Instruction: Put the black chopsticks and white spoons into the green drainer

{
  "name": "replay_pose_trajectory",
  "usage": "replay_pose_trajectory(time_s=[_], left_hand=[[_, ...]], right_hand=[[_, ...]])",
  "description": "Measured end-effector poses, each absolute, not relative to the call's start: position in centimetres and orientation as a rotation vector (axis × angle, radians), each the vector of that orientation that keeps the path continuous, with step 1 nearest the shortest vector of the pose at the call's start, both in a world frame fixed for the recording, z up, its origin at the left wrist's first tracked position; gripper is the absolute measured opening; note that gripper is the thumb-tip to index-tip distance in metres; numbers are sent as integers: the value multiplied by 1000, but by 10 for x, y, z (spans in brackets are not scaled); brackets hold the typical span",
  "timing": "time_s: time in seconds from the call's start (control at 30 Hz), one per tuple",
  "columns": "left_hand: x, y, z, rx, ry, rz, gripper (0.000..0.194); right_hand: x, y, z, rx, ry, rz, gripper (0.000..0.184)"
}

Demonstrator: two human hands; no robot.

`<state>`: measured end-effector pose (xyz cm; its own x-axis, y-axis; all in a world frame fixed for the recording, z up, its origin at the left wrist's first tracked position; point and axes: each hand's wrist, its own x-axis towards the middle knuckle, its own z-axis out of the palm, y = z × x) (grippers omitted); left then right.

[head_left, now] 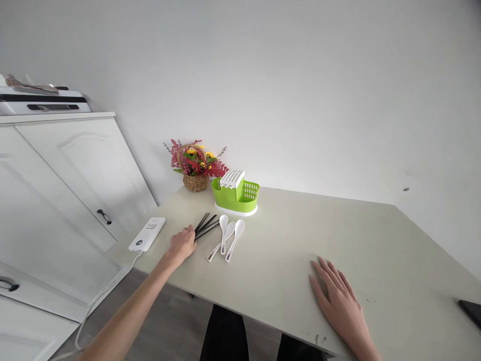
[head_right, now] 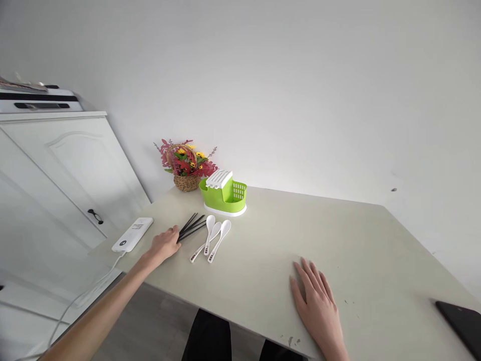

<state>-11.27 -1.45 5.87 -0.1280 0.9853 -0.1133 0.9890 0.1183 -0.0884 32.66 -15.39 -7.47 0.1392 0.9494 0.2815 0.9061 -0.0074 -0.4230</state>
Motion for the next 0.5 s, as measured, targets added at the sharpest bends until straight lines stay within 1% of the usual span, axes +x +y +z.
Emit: replay_pose_trajectory(time_s=[0.1, 0.2, 0.3, 0.37, 0.43, 0.5], left_hand=[[-118, -21, 51, 2025, 2357, -158, 31], [-126, -24, 46, 1970, 2395, -36, 33], [-134, -21, 48, 1852, 2439, 103, 36], [-134, -19, 52, 1795, 2426, 176, 34], [-124, -22, 58, 1784, 2334, 296, 30], [-101, -29, 63, 1740, 2100, 493, 28]], right_hand=[[326, -154, -74, -1921, -1778, 121, 66], [326, -153, -73, -1934, -1772, 128, 67], [325, -152, -74, -1940, -1765, 126, 66], [325, -152, -74, -1938, -1768, 123, 65], [326, -152, -75, -1928, -1773, 114, 65], [326, -153, -75, -1918, -1772, 98, 65]])
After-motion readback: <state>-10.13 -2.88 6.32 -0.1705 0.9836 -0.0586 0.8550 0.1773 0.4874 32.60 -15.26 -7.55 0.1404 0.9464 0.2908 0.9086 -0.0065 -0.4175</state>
